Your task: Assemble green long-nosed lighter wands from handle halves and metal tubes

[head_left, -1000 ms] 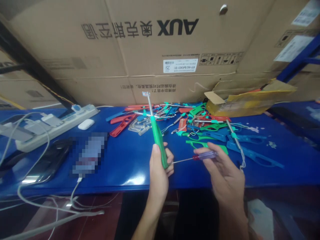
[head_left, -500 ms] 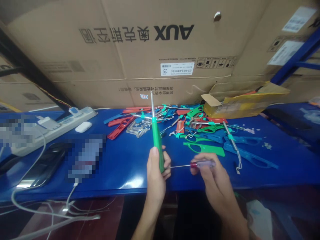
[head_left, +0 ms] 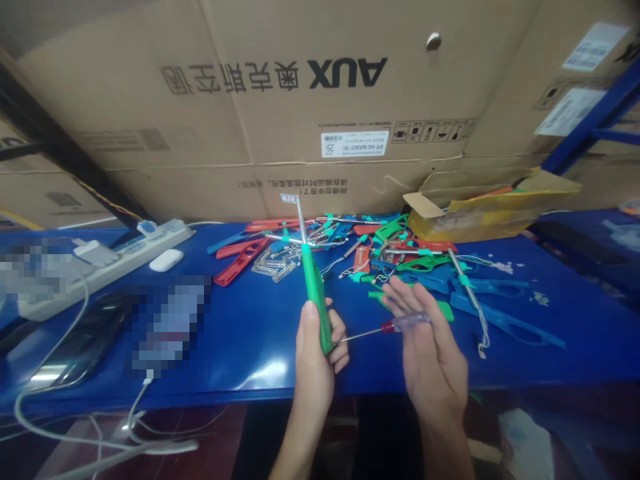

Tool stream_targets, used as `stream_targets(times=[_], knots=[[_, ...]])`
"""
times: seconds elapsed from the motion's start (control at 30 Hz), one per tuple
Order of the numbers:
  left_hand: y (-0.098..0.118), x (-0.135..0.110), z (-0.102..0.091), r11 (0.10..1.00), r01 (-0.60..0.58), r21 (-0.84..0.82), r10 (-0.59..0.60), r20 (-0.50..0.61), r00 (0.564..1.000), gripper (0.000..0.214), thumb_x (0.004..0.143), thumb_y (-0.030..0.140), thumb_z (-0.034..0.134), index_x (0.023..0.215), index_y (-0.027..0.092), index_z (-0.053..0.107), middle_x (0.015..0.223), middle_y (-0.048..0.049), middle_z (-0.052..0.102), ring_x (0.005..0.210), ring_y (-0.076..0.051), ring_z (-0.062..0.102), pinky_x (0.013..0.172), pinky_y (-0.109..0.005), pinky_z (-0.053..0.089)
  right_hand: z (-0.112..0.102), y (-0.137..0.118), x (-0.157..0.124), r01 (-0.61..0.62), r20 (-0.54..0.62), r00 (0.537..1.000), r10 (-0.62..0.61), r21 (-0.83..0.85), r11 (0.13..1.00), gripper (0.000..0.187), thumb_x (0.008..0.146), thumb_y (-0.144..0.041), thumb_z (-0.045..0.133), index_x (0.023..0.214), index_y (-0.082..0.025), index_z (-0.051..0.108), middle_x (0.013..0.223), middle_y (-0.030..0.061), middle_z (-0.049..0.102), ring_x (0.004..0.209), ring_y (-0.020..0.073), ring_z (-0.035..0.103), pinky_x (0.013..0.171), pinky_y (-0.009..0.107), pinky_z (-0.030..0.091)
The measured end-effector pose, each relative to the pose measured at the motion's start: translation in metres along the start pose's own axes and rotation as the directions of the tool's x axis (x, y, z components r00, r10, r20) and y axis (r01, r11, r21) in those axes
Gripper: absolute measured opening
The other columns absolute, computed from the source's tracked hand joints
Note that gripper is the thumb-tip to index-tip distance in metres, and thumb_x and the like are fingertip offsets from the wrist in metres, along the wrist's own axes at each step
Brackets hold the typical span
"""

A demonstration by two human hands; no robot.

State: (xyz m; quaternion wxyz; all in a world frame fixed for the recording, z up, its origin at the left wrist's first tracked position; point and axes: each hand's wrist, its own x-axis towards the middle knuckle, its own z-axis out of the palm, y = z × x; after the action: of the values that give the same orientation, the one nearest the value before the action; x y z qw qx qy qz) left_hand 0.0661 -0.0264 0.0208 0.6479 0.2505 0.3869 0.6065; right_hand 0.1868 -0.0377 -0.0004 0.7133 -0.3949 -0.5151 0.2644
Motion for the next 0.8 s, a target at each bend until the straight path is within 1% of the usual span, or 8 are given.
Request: stream_targets(times=[0.07, 0.17, 0.2, 0.27, 0.37, 0.57, 0.7, 0.8], knots=[[0.000, 0.000, 0.000, 1.000, 0.010, 0.004, -0.010, 0.004, 1.000, 0.047, 0.097, 0.065, 0.049, 0.107, 0.020, 0.054, 0.062, 0.0089, 0.038, 0.042, -0.003, 0.019, 0.038, -0.014, 0.019, -0.002, 0.003, 0.001, 0.013, -0.088, 0.996, -0.015, -0.023, 1.000, 0.035, 0.100, -0.024, 0.056, 0.134, -0.026, 0.065, 0.111, 0.0072, 0.078, 0.103, 0.0252, 0.075, 0.092, 0.050, 0.060], [0.000, 0.000, 0.000, 1.000, 0.015, -0.014, -0.015, -0.004, 1.000, 0.047, 0.096, 0.065, 0.050, 0.107, 0.019, 0.054, 0.063, 0.0088, 0.038, 0.042, -0.003, 0.020, 0.038, -0.015, 0.020, 0.000, 0.002, 0.000, 0.062, -0.243, 0.963, -0.117, -0.225, 0.972, 0.029, 0.091, -0.019, 0.069, 0.119, -0.025, 0.075, 0.087, 0.0016, 0.079, 0.084, 0.0229, 0.077, 0.080, 0.043, 0.063], [0.000, 0.001, -0.001, 1.000, 0.015, -0.027, -0.016, -0.011, 1.000, 0.048, 0.096, 0.065, 0.052, 0.107, 0.019, 0.054, 0.063, 0.0088, 0.037, 0.042, -0.003, 0.020, 0.038, -0.015, 0.020, 0.001, 0.000, -0.001, 0.091, -0.240, 0.956, -0.166, -0.294, 0.952, 0.028, 0.091, -0.017, 0.069, 0.116, -0.025, 0.076, 0.087, 0.0017, 0.079, 0.083, 0.0227, 0.077, 0.079, 0.041, 0.063], [0.001, 0.001, -0.002, 0.998, 0.017, -0.059, -0.018, -0.022, 1.000, 0.049, 0.093, 0.067, 0.055, 0.105, 0.019, 0.054, 0.063, 0.0089, 0.037, 0.042, -0.003, 0.021, 0.038, -0.015, 0.019, 0.001, -0.007, -0.001, 0.150, -0.124, 0.970, -0.208, -0.369, 0.917, 0.032, 0.094, -0.017, 0.063, 0.123, -0.025, 0.074, 0.096, 0.0039, 0.080, 0.086, 0.0235, 0.077, 0.079, 0.041, 0.064], [0.002, 0.002, -0.003, 0.995, 0.020, -0.100, -0.023, -0.034, 0.999, 0.051, 0.090, 0.068, 0.058, 0.104, 0.019, 0.055, 0.062, 0.0090, 0.037, 0.041, -0.003, 0.020, 0.037, -0.015, 0.018, 0.000, -0.016, -0.001, 0.119, 0.003, 0.992, -0.123, -0.302, 0.946, 0.040, 0.099, -0.019, 0.055, 0.137, -0.027, 0.064, 0.111, 0.0067, 0.078, 0.094, 0.0250, 0.077, 0.080, 0.044, 0.064], [0.003, 0.002, -0.001, 0.996, 0.029, -0.088, -0.032, -0.036, 0.999, 0.056, 0.087, 0.072, 0.059, 0.104, 0.019, 0.056, 0.062, 0.0091, 0.038, 0.041, -0.003, 0.021, 0.038, -0.015, 0.017, 0.002, -0.017, -0.003, 0.067, -0.129, 0.987, -0.095, -0.205, 0.976, 0.020, 0.088, -0.021, 0.072, 0.108, -0.022, 0.077, 0.091, 0.0051, 0.077, 0.084, 0.0261, 0.077, 0.074, 0.042, 0.065], [0.002, 0.002, -0.002, 0.994, 0.052, -0.101, -0.054, -0.016, 0.998, 0.056, 0.087, 0.072, 0.060, 0.105, 0.019, 0.055, 0.062, 0.0091, 0.039, 0.041, -0.003, 0.022, 0.037, -0.014, 0.018, 0.006, -0.019, -0.002, 0.039, -0.095, 0.994, -0.058, -0.191, 0.981, 0.027, 0.098, -0.025, 0.060, 0.120, -0.021, 0.073, 0.107, 0.0090, 0.076, 0.100, 0.0277, 0.075, 0.087, 0.049, 0.062], [0.001, 0.003, -0.003, 0.992, 0.057, -0.110, -0.059, -0.017, 0.998, 0.055, 0.088, 0.071, 0.060, 0.106, 0.019, 0.055, 0.062, 0.0092, 0.038, 0.041, -0.003, 0.021, 0.037, -0.014, 0.018, 0.009, -0.021, -0.001, 0.097, -0.065, 0.992, -0.109, -0.165, 0.982, 0.030, 0.095, -0.020, 0.063, 0.123, -0.024, 0.072, 0.101, 0.0065, 0.076, 0.092, 0.0246, 0.075, 0.087, 0.049, 0.062]])
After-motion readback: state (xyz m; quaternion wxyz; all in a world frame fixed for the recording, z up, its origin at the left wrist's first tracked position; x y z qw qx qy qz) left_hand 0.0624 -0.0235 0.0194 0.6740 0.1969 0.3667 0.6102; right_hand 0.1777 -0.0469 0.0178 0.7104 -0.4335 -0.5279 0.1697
